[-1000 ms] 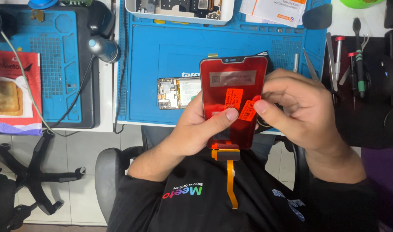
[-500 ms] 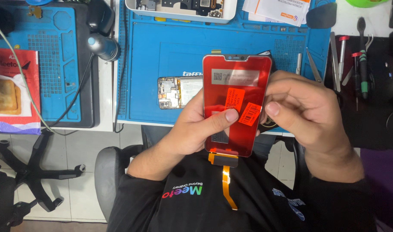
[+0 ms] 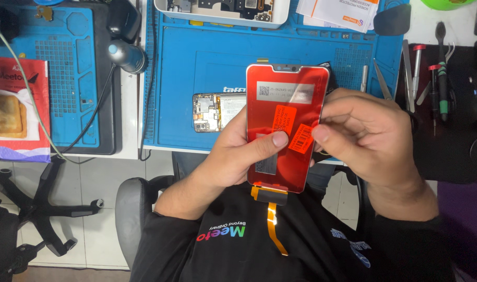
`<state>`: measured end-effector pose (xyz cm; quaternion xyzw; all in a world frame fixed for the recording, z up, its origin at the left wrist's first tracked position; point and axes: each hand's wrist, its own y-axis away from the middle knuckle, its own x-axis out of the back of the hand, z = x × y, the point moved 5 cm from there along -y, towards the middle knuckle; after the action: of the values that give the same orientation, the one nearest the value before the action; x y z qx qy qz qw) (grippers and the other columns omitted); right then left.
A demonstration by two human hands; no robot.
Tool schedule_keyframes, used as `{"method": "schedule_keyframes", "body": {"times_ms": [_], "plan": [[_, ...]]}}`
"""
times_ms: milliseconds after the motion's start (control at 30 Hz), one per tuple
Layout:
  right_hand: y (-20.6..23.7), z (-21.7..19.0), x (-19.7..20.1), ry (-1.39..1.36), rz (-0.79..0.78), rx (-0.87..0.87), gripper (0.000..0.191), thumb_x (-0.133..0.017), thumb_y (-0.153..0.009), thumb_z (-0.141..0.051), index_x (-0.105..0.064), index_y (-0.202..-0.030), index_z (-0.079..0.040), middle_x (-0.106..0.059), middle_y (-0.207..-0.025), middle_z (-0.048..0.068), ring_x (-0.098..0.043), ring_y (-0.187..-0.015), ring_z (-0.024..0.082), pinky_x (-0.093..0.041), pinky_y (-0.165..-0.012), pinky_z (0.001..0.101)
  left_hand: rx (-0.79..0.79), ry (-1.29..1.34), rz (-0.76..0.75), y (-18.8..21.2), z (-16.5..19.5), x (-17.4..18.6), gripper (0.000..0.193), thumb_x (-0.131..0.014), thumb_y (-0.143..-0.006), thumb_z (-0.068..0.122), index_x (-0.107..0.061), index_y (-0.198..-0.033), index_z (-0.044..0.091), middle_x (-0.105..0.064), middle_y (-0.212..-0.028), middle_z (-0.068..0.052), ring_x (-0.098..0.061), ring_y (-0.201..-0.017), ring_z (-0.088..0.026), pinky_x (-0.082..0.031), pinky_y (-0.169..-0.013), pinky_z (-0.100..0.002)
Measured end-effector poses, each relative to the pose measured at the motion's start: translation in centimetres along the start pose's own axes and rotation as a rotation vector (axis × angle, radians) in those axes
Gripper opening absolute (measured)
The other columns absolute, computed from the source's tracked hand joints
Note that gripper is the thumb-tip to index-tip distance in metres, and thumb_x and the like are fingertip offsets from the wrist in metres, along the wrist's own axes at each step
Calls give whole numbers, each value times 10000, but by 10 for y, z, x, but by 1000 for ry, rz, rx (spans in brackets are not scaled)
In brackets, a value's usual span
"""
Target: The person tests a disassembled smartphone on a blue repair mat, then picks up a new replacement screen, peels its protective film, and trims the film edge with scissors. They then handle the phone chassis, work on its internals, and reposition the battery.
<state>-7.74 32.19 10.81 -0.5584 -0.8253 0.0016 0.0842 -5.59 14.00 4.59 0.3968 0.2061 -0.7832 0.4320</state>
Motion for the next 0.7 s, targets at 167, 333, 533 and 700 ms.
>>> {"method": "schedule_keyframes", "body": {"times_ms": [167,333,533,700], "plan": [[5,-1,3,-82,36,2,138,-571,-1088,14,-653,-1053,119,-703,-889,143,-693,-713,145,-573,-641,234,82,104,-1,-4,0,-1,563,-617,-1067,34,-383,-1576,-12,-598,-1359,-201,-667,-1174,-302,-610,-986,-552],[9,-6,2,-92,26,0,112,-572,-1038,33,-639,-1084,109,-705,-971,172,-724,-728,169,-605,-693,279,164,291,-38,-5,-3,0,575,-585,-1044,18,-367,-1575,-19,-597,-1379,-213,-681,-1157,-333,-626,-884,-589],[11,-12,-3,-74,-9,-15,86,-578,-1035,63,-644,-1073,104,-696,-886,155,-717,-762,168,-608,-668,265,109,377,-121,-9,-8,4,569,-585,-1055,-26,-366,-1580,-39,-609,-1372,-191,-639,-1226,-265,-533,-1059,-419],[9,-12,-4,-53,-10,-16,85,-575,-1034,55,-642,-1059,101,-698,-939,151,-724,-766,160,-620,-706,274,95,385,-147,-10,-7,4,566,-594,-1057,-22,-368,-1576,-27,-613,-1374,-173,-627,-1243,-244,-500,-1097,-383]]}}
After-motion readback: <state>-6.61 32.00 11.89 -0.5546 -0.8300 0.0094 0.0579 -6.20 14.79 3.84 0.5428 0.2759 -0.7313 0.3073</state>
